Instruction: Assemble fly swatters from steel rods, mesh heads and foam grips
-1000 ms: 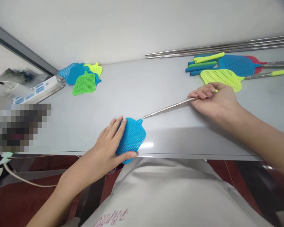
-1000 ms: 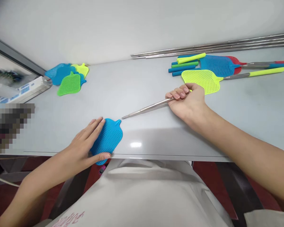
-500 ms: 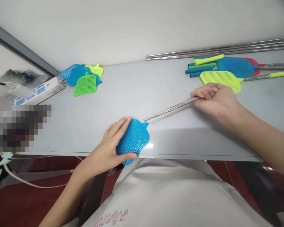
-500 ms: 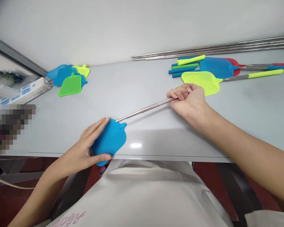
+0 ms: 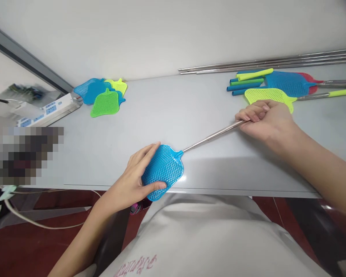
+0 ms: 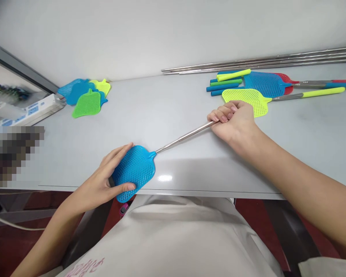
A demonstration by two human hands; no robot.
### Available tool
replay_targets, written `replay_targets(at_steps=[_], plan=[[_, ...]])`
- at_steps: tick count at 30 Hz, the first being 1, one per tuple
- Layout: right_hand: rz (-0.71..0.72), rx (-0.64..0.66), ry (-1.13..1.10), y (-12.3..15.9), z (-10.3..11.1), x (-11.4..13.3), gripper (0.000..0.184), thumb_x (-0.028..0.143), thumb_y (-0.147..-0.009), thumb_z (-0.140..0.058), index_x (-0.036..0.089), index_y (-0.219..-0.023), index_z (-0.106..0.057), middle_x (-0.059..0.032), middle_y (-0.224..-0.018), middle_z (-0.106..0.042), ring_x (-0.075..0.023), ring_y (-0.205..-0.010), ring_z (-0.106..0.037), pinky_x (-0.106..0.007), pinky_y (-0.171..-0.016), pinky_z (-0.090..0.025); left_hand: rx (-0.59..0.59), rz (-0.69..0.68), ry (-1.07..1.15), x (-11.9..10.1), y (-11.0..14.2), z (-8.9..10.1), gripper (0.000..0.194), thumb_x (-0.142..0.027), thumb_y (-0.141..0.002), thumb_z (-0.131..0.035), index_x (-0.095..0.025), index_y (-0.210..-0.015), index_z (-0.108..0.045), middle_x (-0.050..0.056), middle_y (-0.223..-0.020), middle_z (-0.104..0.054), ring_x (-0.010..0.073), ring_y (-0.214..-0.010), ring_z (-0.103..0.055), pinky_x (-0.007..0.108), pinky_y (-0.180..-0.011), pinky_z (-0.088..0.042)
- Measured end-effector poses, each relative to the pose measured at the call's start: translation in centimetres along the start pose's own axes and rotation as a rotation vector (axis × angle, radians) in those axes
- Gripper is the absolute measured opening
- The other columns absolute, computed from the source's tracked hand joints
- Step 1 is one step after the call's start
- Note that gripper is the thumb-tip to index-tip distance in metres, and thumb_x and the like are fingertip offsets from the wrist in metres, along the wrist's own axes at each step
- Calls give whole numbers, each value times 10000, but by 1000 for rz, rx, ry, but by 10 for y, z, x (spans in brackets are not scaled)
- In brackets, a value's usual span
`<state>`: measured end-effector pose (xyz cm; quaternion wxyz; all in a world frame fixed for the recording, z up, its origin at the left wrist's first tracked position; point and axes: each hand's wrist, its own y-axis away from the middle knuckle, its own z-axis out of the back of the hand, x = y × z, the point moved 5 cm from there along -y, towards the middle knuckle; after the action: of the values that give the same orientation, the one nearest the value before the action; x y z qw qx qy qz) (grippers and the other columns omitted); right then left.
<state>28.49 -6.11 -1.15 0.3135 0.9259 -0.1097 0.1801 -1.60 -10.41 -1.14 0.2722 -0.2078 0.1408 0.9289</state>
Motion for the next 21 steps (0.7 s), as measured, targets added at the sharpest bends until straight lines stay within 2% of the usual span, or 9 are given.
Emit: replay_targets(at_steps=[7,12,16,21], plan=[[2,22,-22,-1,1,-2,255,50,-617,-298,202,-625,-94,69,-434,-87,-76,-353,-82,-213,-335,-182,-35,-23,-2,-4,-1,3,837,-509,-758,-579,-366,-1406,-69,26,-1434,-214,270,-1292,-249,429,-1057,-263],[-62,-6,-86,7,-1,-8,265,24,-631,-291,190,-625,-85,63,-418,-99,-71,-330,-89,-201,-315,-165,-137,-18,20,-13,-12,3,681,-463,-801,-543,-296,-1373,-215,46,-1263,-414,224,-1175,-384,384,-998,-319],[-92,48,-45,18,-5,-12,265,21,-635,-292,192,-629,-89,63,-416,-117,-72,-331,-104,-203,-322,-180,-151,-24,29,-22,-26,0,499,-464,-802,-523,-227,-1226,-409,44,-1116,-502,215,-1069,-450,375,-945,-347],[2,62,-24,12,-6,7,257,41,-622,-280,202,-651,-82,72,-421,-136,-66,-328,-120,-203,-337,-171,-188,38,117,-22,-32,1,375,-470,-800,-508,-183,-1035,-451,52,-1013,-535,209,-968,-490,364,-861,-386]])
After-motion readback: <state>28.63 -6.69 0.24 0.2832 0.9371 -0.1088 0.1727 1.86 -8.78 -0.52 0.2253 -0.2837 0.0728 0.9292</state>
